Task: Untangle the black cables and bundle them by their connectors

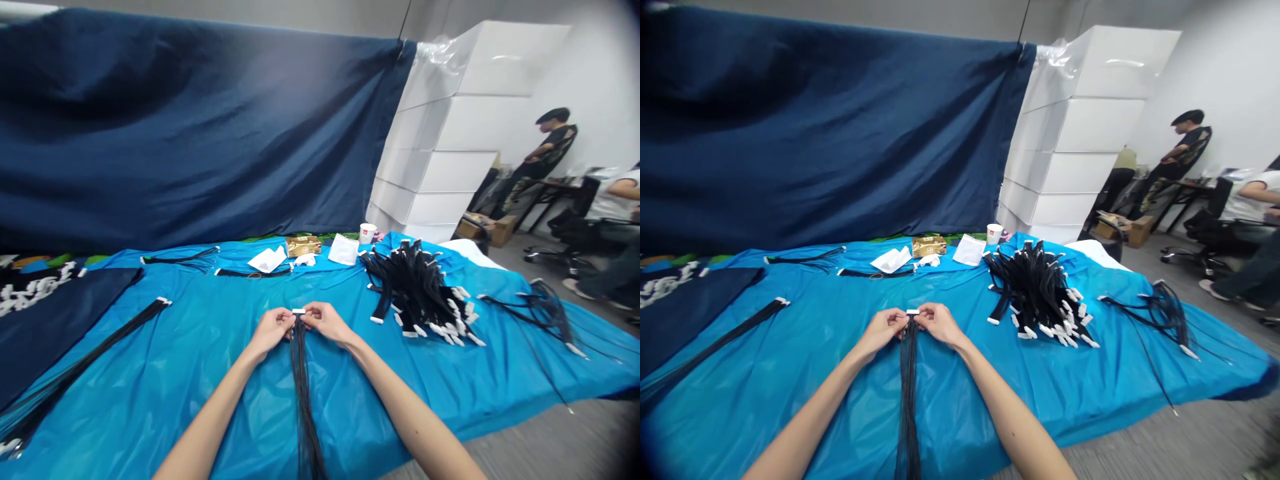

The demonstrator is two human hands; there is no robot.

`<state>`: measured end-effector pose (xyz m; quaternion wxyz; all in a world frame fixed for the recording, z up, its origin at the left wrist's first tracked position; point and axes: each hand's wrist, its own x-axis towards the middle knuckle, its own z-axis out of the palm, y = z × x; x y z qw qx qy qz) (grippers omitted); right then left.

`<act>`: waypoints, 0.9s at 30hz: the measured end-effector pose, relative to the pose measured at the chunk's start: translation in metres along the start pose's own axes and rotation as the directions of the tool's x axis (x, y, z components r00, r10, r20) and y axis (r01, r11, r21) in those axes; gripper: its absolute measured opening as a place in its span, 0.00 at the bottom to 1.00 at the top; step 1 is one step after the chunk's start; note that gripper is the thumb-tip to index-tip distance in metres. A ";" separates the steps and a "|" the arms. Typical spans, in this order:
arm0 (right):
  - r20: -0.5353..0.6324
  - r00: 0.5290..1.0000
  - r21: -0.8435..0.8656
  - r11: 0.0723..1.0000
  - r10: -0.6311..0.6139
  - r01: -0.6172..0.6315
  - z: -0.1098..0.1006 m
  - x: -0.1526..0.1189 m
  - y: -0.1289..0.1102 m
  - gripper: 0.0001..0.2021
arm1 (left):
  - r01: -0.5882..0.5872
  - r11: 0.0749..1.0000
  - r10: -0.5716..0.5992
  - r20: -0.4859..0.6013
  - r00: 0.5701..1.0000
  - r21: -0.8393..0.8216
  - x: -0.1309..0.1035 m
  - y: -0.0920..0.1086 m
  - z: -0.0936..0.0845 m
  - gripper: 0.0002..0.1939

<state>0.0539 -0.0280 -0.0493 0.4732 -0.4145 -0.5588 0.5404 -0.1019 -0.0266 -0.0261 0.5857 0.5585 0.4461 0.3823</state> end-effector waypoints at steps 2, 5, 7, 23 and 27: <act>0.022 1.000 0.006 1.000 0.020 -0.020 0.001 -0.001 -0.002 0.15 | 0.024 0.999 -0.023 0.035 0.999 -0.028 -0.002 0.001 0.000 0.14; 0.060 0.994 0.079 0.993 0.087 -0.092 0.004 -0.004 -0.006 0.17 | 0.053 0.996 -0.049 0.063 0.997 -0.072 -0.004 0.002 0.001 0.13; 0.084 0.988 0.133 0.981 0.131 -0.142 0.006 -0.005 -0.008 0.17 | 0.063 0.993 -0.057 0.065 0.996 -0.096 -0.004 0.001 0.001 0.12; 0.209 0.964 0.259 0.942 0.162 -0.215 0.014 -0.012 -0.010 0.18 | 0.099 0.827 -0.094 0.036 0.995 -0.554 0.002 -0.004 0.009 0.09; 0.260 0.947 0.220 0.943 0.188 -0.248 0.021 -0.017 -0.014 0.18 | 0.068 0.792 -0.070 0.021 0.997 -0.607 0.003 0.000 0.005 0.10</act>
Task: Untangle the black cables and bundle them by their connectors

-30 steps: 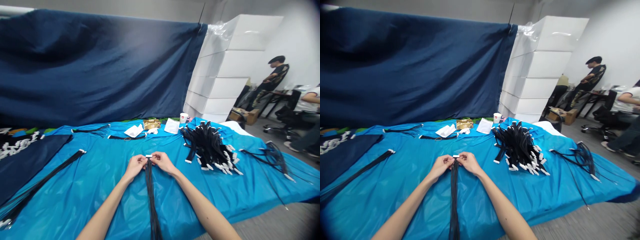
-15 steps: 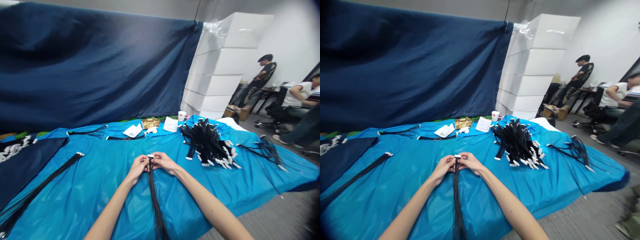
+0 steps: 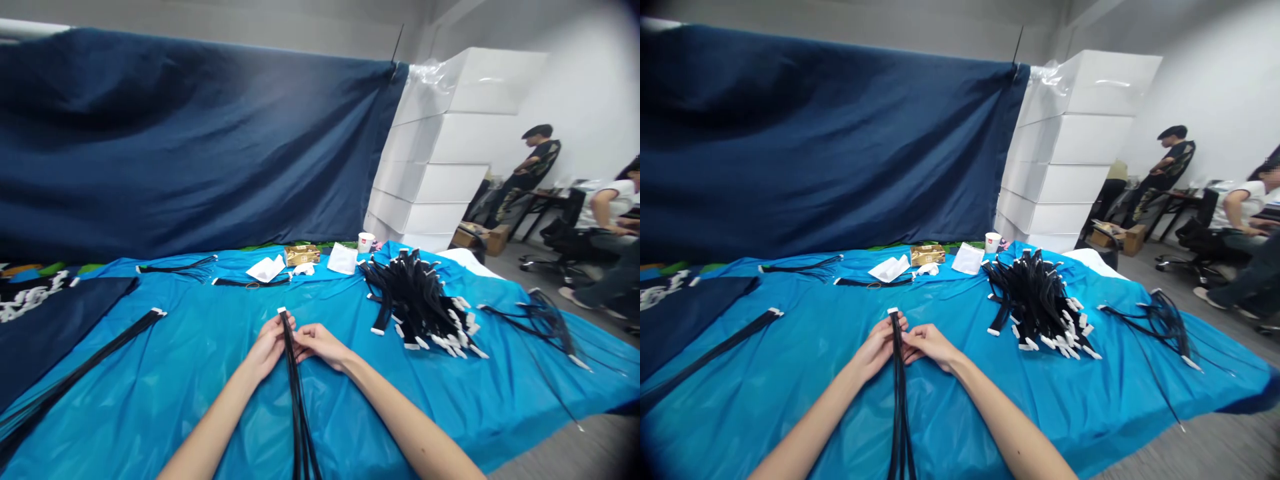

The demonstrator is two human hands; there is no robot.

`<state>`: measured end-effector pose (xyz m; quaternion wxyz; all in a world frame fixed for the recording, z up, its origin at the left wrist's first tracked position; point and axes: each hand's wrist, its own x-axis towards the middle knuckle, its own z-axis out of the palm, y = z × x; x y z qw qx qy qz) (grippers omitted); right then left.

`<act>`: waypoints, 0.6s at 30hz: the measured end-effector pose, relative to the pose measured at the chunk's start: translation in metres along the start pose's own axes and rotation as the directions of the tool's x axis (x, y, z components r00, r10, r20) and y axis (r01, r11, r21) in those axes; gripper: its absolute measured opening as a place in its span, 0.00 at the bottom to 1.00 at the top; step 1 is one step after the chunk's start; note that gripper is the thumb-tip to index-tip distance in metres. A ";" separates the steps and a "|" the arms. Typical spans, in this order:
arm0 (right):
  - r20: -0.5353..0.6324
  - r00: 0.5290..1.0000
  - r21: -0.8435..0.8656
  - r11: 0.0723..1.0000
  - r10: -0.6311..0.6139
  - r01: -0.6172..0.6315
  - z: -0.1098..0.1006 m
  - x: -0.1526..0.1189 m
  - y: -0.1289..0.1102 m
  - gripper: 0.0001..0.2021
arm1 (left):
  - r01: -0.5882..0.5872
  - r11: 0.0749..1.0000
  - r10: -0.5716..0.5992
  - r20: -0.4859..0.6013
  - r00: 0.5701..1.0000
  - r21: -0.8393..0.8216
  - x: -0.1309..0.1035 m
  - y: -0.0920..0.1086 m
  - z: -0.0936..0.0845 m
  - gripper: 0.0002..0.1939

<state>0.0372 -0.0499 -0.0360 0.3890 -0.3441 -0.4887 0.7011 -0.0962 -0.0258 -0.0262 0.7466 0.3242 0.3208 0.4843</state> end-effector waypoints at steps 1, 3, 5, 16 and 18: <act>0.021 1.000 0.002 1.000 -0.007 0.007 0.003 -0.001 0.000 0.18 | -0.011 1.000 0.011 0.008 1.000 -0.008 0.000 0.001 0.000 0.10; 0.064 0.997 0.011 0.999 -0.044 0.043 0.009 -0.002 0.000 0.16 | -0.020 1.000 0.020 0.029 0.999 -0.010 -0.001 0.003 0.000 0.10; 0.062 0.994 0.015 0.996 -0.092 0.092 0.014 -0.002 0.000 0.15 | -0.008 1.000 0.008 0.047 0.999 0.005 -0.001 0.002 0.001 0.10; -0.137 0.965 -0.106 0.972 -0.223 0.210 0.010 0.002 0.007 0.15 | -0.145 0.982 0.160 -0.133 0.978 0.119 -0.005 0.005 0.000 0.13; -0.161 0.959 -0.122 0.969 -0.233 0.215 0.009 0.004 0.010 0.15 | -0.172 0.958 0.203 -0.117 0.972 0.228 -0.007 0.006 0.001 0.15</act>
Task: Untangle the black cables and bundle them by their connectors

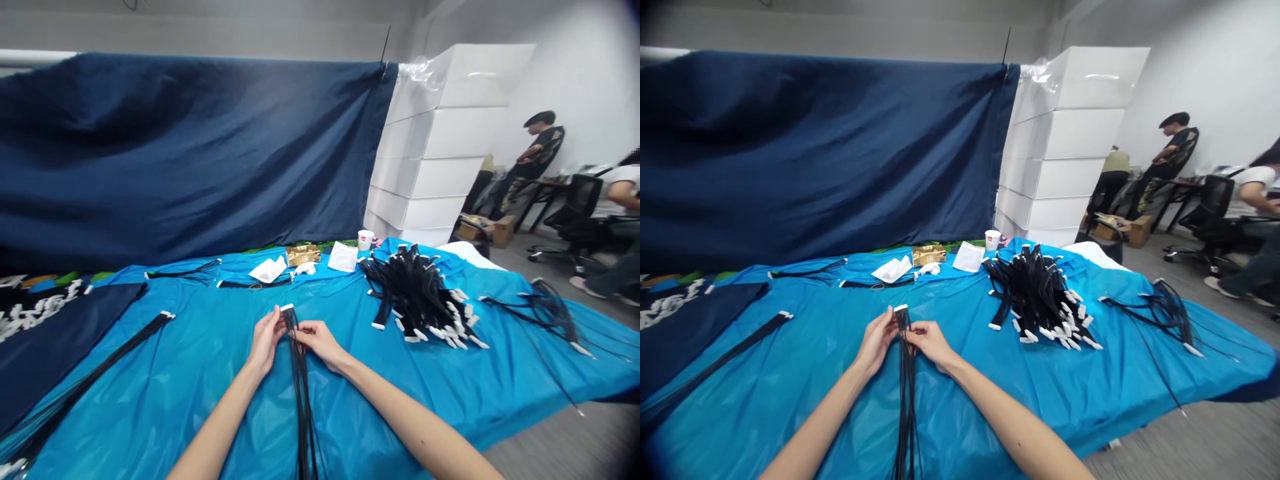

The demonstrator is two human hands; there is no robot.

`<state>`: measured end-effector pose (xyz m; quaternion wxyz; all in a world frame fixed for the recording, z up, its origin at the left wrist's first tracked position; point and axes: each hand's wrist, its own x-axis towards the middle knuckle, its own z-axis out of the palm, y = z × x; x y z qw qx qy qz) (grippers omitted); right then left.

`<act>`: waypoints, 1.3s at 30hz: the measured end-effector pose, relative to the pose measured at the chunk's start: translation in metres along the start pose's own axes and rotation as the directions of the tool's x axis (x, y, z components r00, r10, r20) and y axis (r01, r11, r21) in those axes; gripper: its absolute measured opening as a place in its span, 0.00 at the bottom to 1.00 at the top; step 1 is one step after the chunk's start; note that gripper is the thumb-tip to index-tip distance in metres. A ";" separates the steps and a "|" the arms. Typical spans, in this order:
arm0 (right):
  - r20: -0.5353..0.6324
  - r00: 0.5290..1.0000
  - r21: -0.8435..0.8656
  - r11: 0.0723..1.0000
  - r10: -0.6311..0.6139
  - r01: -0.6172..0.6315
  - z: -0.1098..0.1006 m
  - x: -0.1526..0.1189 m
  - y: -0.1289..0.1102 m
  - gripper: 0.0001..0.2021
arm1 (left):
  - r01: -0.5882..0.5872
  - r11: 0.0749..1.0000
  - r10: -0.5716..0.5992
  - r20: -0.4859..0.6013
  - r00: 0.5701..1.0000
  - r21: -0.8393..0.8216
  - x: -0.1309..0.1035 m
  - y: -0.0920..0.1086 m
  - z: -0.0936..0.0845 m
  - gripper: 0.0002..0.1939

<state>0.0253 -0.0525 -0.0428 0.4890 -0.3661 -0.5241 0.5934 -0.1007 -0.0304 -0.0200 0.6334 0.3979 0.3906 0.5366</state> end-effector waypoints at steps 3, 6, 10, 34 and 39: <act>-0.027 1.000 -0.027 1.000 -0.012 0.012 -0.001 0.001 0.002 0.16 | -0.042 0.990 0.042 0.005 0.999 0.136 -0.001 0.000 0.000 0.15; -0.025 1.000 -0.088 0.996 -0.013 0.011 -0.004 0.002 0.002 0.17 | -0.050 0.980 0.059 -0.044 0.997 0.191 0.002 -0.002 -0.001 0.16; -0.046 0.999 -0.163 0.987 -0.009 0.001 -0.009 0.004 0.001 0.17 | -0.059 0.962 0.080 -0.071 0.994 0.266 0.006 -0.002 -0.005 0.16; 0.151 0.958 0.180 0.946 0.244 -0.269 -0.031 0.003 -0.017 0.13 | 0.249 0.956 -0.278 0.205 0.938 0.154 0.017 0.015 -0.027 0.05; 0.061 0.977 0.048 0.977 0.203 -0.206 -0.031 0.005 -0.010 0.12 | 0.325 0.934 -0.353 0.247 0.902 0.151 0.016 0.014 -0.028 0.16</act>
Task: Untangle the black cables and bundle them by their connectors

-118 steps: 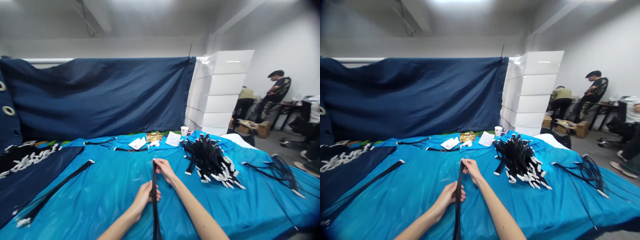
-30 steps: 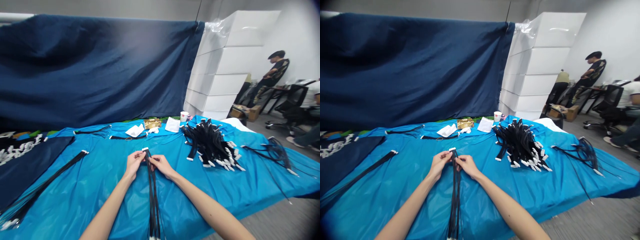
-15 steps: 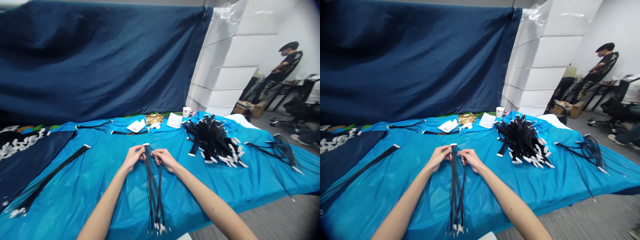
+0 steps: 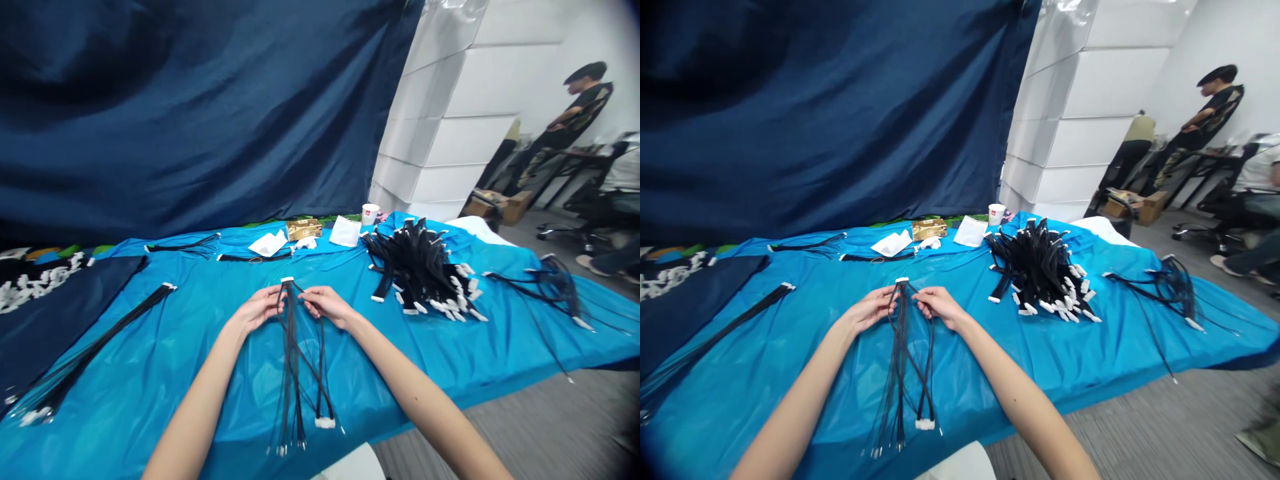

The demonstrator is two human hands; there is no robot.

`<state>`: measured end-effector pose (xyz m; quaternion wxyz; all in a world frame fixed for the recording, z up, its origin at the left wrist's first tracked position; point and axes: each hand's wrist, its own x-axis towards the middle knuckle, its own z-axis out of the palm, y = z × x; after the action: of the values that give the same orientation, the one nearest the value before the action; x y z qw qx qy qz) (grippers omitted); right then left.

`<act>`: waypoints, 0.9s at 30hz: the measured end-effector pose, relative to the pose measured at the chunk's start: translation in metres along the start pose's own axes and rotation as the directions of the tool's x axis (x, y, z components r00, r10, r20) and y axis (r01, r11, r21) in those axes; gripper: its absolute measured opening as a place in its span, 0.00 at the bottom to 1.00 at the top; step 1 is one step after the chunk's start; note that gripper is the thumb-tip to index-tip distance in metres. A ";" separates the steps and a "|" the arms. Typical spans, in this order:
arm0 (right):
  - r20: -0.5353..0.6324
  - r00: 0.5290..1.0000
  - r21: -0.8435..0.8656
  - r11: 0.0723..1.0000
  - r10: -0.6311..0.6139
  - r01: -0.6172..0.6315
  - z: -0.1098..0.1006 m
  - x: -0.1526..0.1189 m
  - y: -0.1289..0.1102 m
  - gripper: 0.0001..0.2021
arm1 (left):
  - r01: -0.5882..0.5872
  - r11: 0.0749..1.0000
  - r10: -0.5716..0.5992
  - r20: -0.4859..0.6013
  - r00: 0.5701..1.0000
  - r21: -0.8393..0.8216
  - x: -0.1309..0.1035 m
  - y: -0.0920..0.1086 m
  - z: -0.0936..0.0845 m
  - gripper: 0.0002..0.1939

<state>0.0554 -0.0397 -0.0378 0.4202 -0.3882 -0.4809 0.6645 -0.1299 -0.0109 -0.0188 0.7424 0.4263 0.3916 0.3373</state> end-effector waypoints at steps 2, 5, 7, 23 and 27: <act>-0.023 1.000 -0.024 1.000 -0.015 0.014 0.002 0.000 0.001 0.12 | 0.003 1.000 -0.003 0.012 1.000 0.008 0.000 -0.002 0.002 0.16; -0.043 0.998 -0.061 0.997 -0.041 0.039 0.006 -0.001 0.001 0.13 | -0.019 1.000 0.019 0.013 1.000 0.025 0.001 -0.006 0.007 0.10; -0.048 0.997 -0.084 0.995 -0.058 0.054 0.008 -0.001 0.002 0.15 | -0.042 0.998 0.041 0.016 0.999 0.037 0.003 -0.008 0.011 0.08; 0.094 0.994 -0.071 0.996 0.061 -0.054 0.006 -0.007 -0.001 0.15 | -0.344 0.858 0.395 -0.061 0.917 0.381 0.005 -0.012 0.017 0.16; 0.296 0.937 -0.110 0.981 0.184 -0.158 0.005 -0.011 -0.001 0.14 | -0.384 0.790 0.492 -0.120 0.863 0.478 0.009 -0.014 0.008 0.17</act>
<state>0.0547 -0.0519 -0.0348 0.2648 -0.3390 -0.5319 0.7294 -0.1161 -0.0121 -0.0313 0.4754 0.6180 0.4326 0.4527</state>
